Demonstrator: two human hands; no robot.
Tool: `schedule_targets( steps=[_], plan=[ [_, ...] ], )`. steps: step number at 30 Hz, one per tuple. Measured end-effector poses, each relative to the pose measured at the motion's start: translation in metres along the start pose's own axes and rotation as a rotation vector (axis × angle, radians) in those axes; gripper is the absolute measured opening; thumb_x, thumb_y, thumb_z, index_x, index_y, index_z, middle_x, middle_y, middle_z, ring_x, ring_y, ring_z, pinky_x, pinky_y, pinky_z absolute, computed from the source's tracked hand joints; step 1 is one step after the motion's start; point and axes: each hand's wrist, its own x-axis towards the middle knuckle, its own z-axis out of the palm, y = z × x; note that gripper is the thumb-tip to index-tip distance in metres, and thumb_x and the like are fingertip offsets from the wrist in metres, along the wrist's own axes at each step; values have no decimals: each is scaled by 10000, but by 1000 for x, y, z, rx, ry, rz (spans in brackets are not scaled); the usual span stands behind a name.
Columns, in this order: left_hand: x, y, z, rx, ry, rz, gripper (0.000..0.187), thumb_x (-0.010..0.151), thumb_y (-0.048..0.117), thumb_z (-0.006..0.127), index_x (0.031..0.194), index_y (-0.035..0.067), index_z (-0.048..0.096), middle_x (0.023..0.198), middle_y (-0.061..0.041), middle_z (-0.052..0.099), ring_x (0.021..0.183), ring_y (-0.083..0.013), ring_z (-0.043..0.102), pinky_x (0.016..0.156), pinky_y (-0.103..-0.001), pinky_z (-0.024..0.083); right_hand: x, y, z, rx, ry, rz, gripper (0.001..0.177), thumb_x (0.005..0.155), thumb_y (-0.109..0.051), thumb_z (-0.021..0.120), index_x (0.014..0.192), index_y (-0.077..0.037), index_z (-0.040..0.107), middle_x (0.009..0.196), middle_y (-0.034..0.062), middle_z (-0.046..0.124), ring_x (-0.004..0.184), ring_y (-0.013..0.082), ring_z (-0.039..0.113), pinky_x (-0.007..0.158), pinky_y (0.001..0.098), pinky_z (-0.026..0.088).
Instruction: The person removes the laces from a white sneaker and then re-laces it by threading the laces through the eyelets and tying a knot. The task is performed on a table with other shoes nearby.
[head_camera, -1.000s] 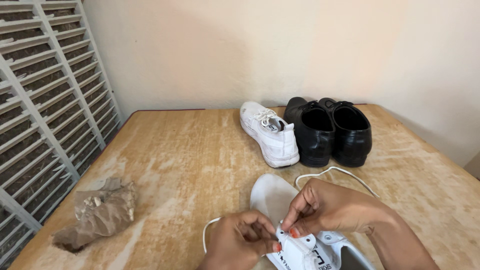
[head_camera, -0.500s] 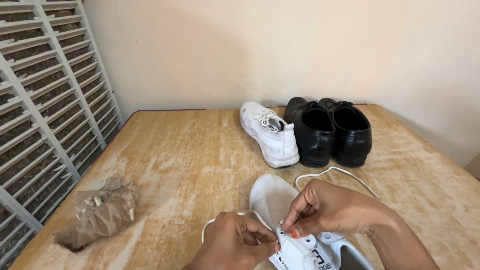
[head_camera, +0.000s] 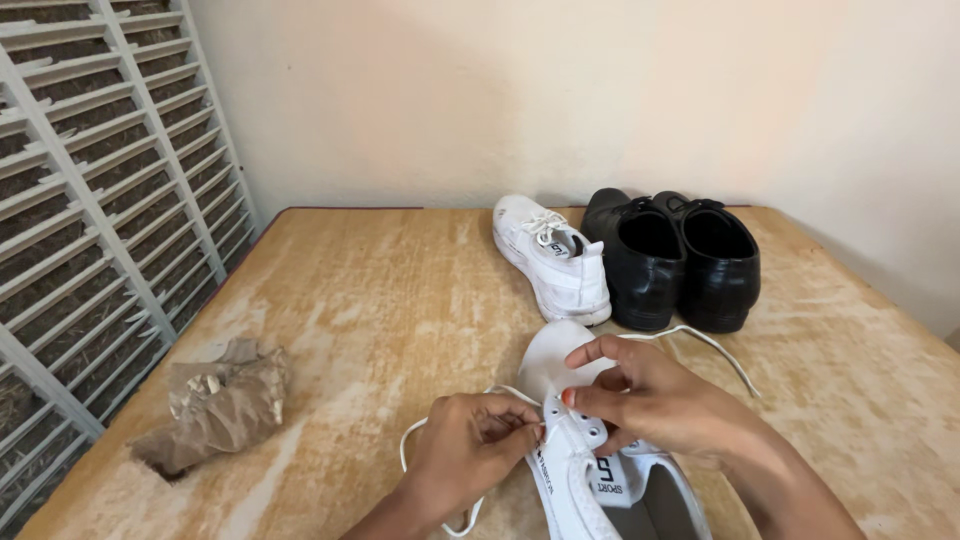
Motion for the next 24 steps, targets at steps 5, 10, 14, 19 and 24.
schedule_targets(
  steps=[5,10,14,19,24],
  plan=[
    [1,-4,3,-124,-19,-15,122,861,55,735,938,-27,780,768,-24,769,631,-23,654,548,-208,502,-4,-6,1,-185,32,57,529,850,-242,805,1287,-62,567,856,116,747,690,192,707,606,340,609],
    [4,-12,10,-233,-14,7,108,876,66,758,933,-21,787,751,14,726,643,-5,603,566,-195,496,3,7,-5,-68,-97,-114,553,797,-141,842,1282,-27,601,781,117,735,671,146,691,567,301,592],
    [3,-15,10,-185,-21,-10,102,864,65,758,947,10,776,736,23,718,636,-4,599,566,-189,490,11,17,-12,-34,-189,-120,494,783,-59,803,1247,-4,644,781,84,731,657,123,667,571,271,533],
    [0,-14,19,32,70,1,71,845,80,772,896,31,776,695,4,729,614,-6,648,563,-177,498,6,17,-17,-44,-211,-82,451,770,-23,819,1207,13,710,774,76,744,659,116,648,610,259,510],
    [-3,-19,32,-66,139,-141,48,846,82,756,872,41,757,639,-23,726,538,-27,631,504,-212,455,-4,5,-15,-203,-162,-48,287,759,-47,849,1040,0,814,788,58,809,706,98,715,682,254,570]
  ],
)
